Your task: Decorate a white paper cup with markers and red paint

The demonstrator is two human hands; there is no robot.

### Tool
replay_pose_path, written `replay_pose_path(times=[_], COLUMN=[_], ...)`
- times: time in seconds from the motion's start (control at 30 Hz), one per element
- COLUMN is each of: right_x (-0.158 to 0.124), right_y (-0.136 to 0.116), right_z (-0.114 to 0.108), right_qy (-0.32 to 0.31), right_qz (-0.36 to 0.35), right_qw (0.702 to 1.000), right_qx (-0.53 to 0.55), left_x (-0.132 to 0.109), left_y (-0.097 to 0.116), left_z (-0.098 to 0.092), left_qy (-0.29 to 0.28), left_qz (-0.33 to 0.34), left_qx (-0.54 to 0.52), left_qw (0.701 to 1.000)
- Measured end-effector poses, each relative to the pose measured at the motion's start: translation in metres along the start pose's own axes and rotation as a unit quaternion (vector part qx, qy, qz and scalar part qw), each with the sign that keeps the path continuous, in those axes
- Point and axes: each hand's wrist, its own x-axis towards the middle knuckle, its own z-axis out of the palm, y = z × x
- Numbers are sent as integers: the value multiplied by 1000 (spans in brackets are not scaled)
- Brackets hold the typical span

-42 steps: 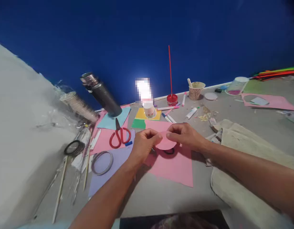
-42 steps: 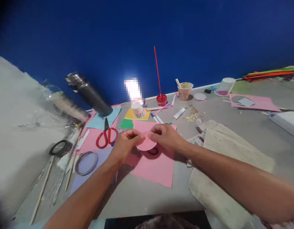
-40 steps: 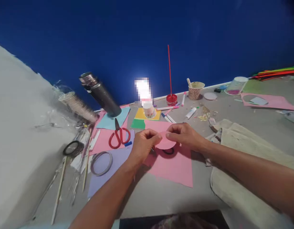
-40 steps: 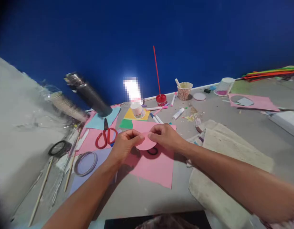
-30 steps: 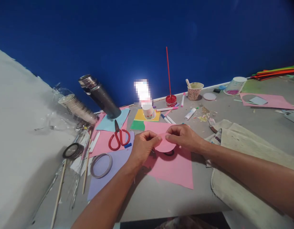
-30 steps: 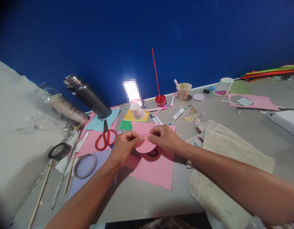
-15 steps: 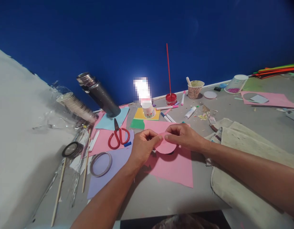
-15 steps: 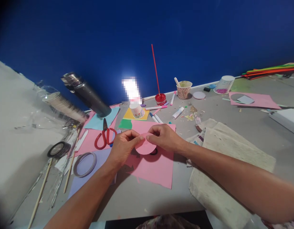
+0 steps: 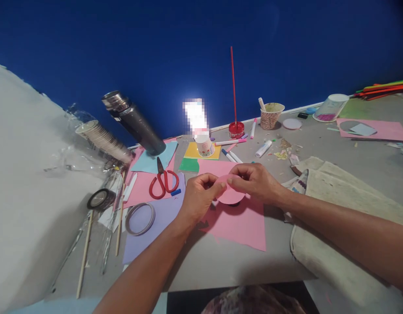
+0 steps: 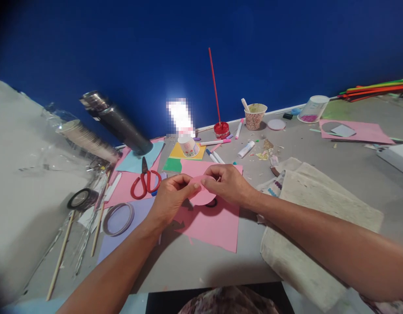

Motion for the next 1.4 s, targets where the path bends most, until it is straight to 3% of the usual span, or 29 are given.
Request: replay_pose_path(times=[0.13,0.27,0.57,0.97,1.23,1.3,1.4], right_x=[-2,-1,5,6,11,17,28], right_y=[-2,-2,1,-1,2,3,3], right_z=[1,0,-9,-6,-7,-16,-48], right_qy=[0,-9,-11,-25,9,36,93], right_qz=[-14,15,68,86,56,47,39], right_qw=[1000,1000,995,993,998,996,981], right_qx=[-27,-19,68,72,-14,-65,-167], left_x=[0,1,10,7,9,9,9], left_y=[0,0,-4,-1,-1,-1,0], left_z=[2,1,-7,-6,-6,-6,-6], left_qy=[19,44,-19,-14,13,24,39], left_qz=[13,42,-10,8,22,20,26], left_qx=[10,35,-54,-26,-5,0,15], left_qw=[1000,998,998,1000,1000,1000,999])
